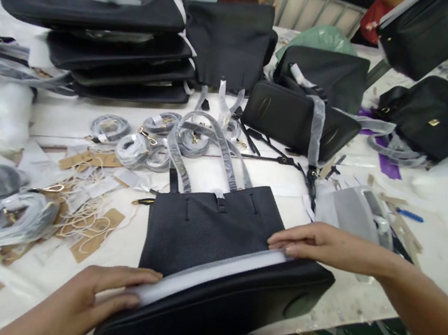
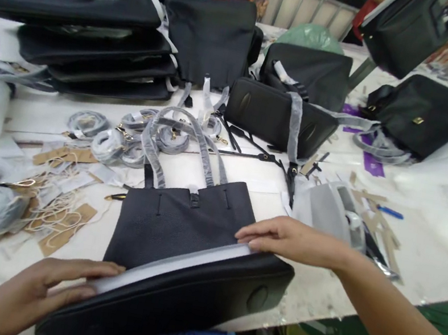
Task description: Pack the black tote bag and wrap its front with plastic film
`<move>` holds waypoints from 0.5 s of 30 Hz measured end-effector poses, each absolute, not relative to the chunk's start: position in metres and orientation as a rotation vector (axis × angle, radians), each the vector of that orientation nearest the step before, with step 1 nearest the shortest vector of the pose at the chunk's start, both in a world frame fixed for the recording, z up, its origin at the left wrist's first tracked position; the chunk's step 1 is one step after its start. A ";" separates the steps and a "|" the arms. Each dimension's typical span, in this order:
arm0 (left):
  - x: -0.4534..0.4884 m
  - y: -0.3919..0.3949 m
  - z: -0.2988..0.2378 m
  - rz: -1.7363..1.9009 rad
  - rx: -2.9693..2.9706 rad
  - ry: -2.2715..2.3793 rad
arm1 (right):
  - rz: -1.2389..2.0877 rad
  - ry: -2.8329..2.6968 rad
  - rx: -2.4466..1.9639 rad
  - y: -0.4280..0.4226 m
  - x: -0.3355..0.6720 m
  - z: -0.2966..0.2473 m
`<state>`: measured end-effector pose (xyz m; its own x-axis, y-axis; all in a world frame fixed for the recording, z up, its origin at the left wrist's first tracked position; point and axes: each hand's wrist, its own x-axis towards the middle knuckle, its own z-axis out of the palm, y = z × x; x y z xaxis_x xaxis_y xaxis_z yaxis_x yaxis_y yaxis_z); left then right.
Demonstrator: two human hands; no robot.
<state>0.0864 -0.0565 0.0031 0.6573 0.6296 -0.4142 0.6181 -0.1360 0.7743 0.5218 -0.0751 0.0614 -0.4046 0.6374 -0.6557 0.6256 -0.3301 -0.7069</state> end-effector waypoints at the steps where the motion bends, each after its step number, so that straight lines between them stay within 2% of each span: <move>1: 0.090 -0.052 0.001 0.009 1.794 0.976 | 1.932 -1.827 -1.686 -0.071 0.522 0.062; 9: 0.111 -0.042 -0.014 0.086 1.602 0.781 | 1.840 -2.010 -1.694 -0.069 0.524 0.055; 15: 0.072 -0.059 0.008 0.136 1.722 0.997 | 1.631 -2.058 -1.662 -0.085 0.536 0.039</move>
<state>0.0719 -0.0595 0.0082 0.6409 0.6712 -0.3726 0.5470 -0.0588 0.8351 0.5355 -0.0851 0.0387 -0.4276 0.7262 -0.5384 0.6902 -0.1224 -0.7132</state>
